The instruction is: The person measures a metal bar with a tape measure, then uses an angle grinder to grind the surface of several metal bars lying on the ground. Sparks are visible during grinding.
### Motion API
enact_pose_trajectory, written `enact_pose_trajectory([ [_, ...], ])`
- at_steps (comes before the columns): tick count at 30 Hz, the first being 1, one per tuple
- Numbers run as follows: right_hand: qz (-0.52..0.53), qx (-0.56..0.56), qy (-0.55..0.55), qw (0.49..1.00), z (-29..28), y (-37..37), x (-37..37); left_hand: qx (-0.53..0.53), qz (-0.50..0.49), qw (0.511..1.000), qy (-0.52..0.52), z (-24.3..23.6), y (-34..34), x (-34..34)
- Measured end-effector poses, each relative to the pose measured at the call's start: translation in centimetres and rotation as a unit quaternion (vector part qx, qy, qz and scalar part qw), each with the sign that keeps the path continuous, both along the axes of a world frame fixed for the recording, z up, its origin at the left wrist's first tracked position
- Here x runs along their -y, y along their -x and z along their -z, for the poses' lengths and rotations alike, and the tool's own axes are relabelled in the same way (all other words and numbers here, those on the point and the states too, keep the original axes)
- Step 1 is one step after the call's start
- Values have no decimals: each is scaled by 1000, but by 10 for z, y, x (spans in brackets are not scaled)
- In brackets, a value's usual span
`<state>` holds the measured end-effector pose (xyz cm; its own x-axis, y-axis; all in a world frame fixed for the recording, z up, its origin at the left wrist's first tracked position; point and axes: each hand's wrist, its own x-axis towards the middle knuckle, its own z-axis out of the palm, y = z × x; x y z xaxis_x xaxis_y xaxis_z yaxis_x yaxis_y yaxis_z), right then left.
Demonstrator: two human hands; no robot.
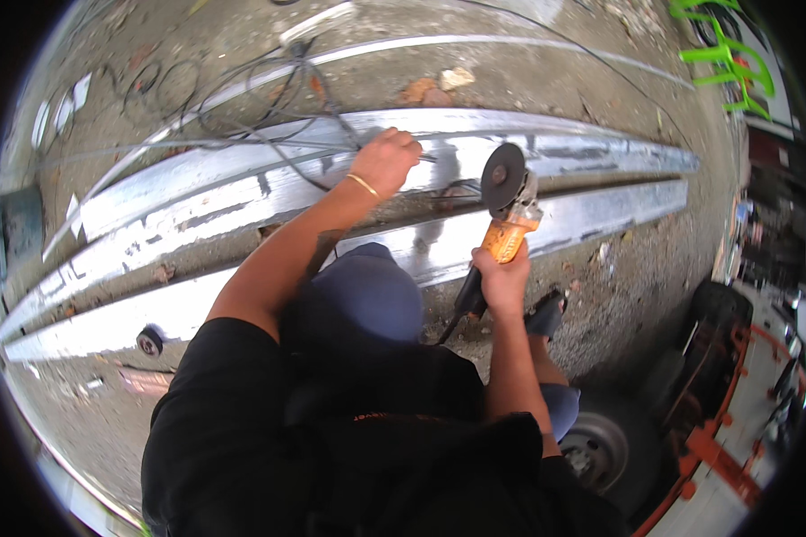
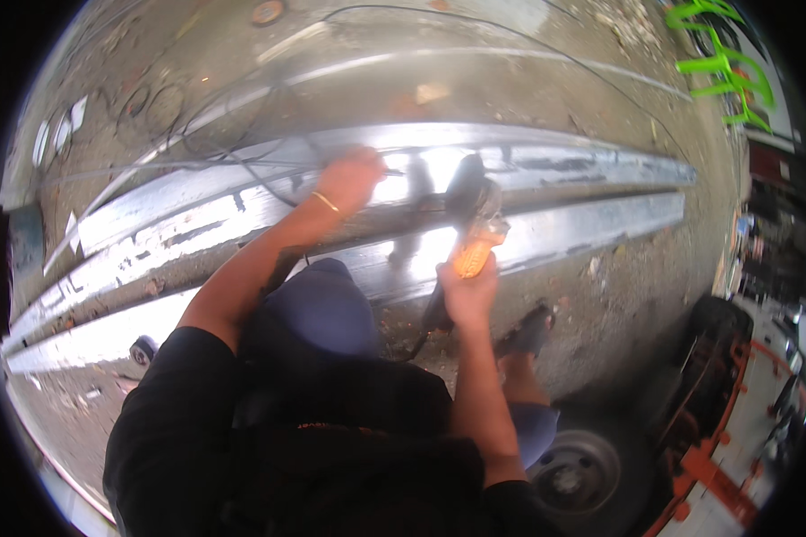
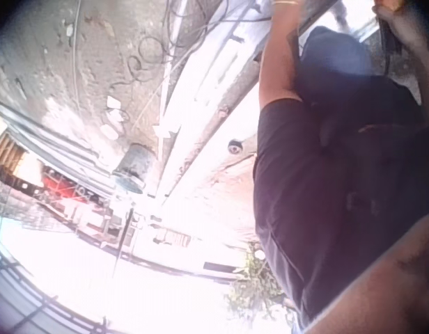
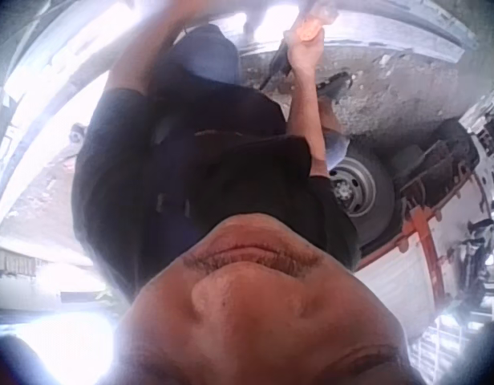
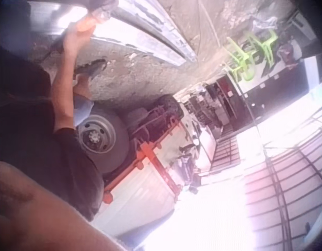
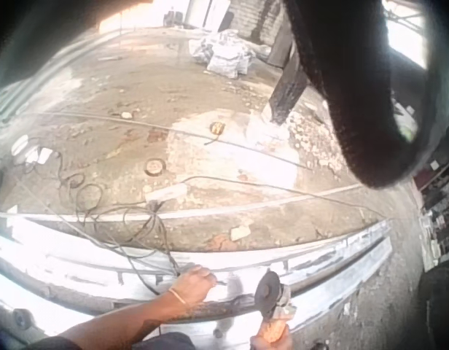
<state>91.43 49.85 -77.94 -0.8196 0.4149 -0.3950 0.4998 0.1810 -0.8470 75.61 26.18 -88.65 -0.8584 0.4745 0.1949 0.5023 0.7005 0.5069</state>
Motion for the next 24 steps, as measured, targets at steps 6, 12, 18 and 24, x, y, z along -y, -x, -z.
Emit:
enact_pose_trajectory([
  [6,56,21,-109,992,-102,-11,-83,13,38,999,6,-1,9,6],
  [12,141,-66,-63,986,-129,-54,-138,67,47,993,85,-44,18,26],
  [18,198,-46,-34,979,-123,-73,-160,74,49,978,190,-55,22,51],
  [24,206,-78,-27,975,-122,-79,-166,30,70,981,177,-50,25,44],
])
